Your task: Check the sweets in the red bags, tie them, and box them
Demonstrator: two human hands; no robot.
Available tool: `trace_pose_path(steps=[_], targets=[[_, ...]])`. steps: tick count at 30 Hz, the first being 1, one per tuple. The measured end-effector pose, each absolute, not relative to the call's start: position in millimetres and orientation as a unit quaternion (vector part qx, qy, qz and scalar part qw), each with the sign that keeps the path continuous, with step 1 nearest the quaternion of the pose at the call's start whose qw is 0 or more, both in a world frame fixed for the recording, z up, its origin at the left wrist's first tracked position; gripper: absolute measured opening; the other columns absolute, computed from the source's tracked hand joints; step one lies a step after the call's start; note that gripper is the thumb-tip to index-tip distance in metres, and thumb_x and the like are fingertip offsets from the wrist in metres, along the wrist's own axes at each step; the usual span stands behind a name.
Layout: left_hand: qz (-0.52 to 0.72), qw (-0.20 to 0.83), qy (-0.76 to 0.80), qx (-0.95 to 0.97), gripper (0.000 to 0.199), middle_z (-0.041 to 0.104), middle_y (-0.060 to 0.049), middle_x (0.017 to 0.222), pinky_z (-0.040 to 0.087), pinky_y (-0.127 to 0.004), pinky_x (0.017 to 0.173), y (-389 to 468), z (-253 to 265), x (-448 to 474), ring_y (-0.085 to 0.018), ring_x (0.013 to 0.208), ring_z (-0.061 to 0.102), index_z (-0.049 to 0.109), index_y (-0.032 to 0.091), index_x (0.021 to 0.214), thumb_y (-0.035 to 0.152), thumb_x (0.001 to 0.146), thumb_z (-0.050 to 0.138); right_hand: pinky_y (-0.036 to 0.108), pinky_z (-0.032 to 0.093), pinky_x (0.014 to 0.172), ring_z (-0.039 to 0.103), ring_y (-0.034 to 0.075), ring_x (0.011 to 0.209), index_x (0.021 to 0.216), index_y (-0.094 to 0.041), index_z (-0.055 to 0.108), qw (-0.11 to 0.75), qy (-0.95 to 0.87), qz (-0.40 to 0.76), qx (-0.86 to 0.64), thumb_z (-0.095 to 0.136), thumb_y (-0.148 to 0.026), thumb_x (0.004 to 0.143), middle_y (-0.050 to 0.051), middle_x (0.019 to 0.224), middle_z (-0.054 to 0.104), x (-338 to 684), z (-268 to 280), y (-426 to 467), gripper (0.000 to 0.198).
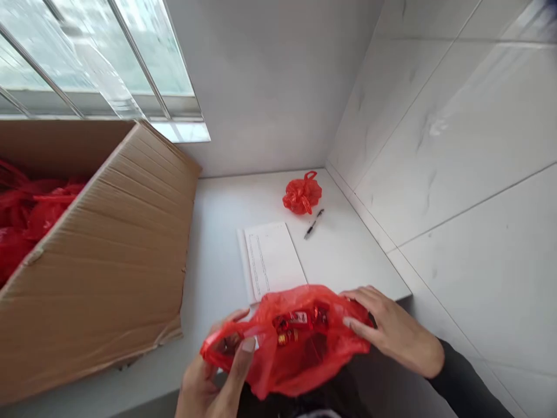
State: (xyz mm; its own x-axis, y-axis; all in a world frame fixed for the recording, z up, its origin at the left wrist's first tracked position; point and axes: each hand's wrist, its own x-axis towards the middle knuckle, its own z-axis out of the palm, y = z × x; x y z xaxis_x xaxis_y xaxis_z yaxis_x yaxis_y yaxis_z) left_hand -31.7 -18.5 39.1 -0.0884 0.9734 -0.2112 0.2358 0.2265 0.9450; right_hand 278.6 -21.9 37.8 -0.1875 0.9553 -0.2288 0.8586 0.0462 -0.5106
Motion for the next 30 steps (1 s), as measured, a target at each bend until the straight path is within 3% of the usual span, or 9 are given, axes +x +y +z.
trace_pose_path(steps=[3,6,13,17,22,30], targets=[[0.399,0.451,0.606,0.520,0.026,0.075,-0.002,0.092,0.051,-0.024,0.076,-20.0,53.4,-22.6,-0.021,0.084,0.068,0.076,0.024,0.097,0.046,0.084,0.069,0.044,0.050,0.096,0.059,0.024,0.107,0.119,-0.023,0.059,0.134,-0.706,0.275,-0.639,0.051,-0.034,0.101,0.006,0.111,0.066,275.4,48.5,-23.8,0.023],[0.421,0.432,0.608,0.517,0.022,0.072,0.000,0.088,0.049,-0.021,0.069,-23.6,59.9,-16.6,-0.017,0.076,0.064,0.076,0.024,0.092,0.044,0.085,0.069,0.042,0.049,0.094,0.059,0.023,0.106,0.118,-0.024,0.059,0.161,-0.699,0.267,-0.644,0.052,-0.035,0.100,0.005,0.110,0.066,270.5,59.0,-27.4,0.022],[0.397,0.487,0.640,0.442,0.052,0.068,0.004,0.071,0.051,-0.023,0.065,-29.6,73.2,-7.9,-0.017,0.063,0.064,0.064,0.029,0.125,0.050,0.078,0.073,0.038,0.052,0.090,0.061,0.021,0.099,0.131,-0.028,0.054,0.169,-0.697,0.290,-0.634,0.058,-0.034,0.096,0.004,0.111,0.062,272.0,71.6,-35.4,0.035],[0.380,0.471,0.634,0.482,0.029,0.071,0.000,0.077,0.048,-0.022,0.068,-27.7,72.1,-8.5,-0.017,0.070,0.064,0.074,0.027,0.097,0.050,0.080,0.071,0.036,0.051,0.092,0.059,0.019,0.099,0.138,-0.032,0.048,0.162,-0.701,0.295,-0.629,0.056,-0.027,0.095,0.003,0.112,0.059,274.4,71.3,-35.7,0.044],[0.408,0.480,0.601,0.493,0.024,0.064,0.001,0.074,0.047,-0.022,0.063,-18.6,56.4,-18.5,-0.015,0.066,0.059,0.068,0.024,0.078,0.047,0.085,0.068,0.033,0.049,0.091,0.059,0.017,0.100,0.138,-0.033,0.049,0.173,-0.692,0.288,-0.639,0.051,-0.027,0.099,0.002,0.112,0.057,275.1,71.8,-35.3,0.039],[0.497,0.475,0.571,0.450,0.017,0.058,0.001,0.068,0.049,-0.027,0.059,-3.1,67.1,-22.9,-0.017,0.066,0.055,0.068,0.024,0.095,0.041,0.090,0.066,0.029,0.050,0.086,0.060,0.017,0.097,0.132,-0.038,0.057,0.326,-0.646,0.238,-0.647,0.060,-0.033,0.098,0.001,0.109,0.059,269.8,89.7,-39.1,0.034]])
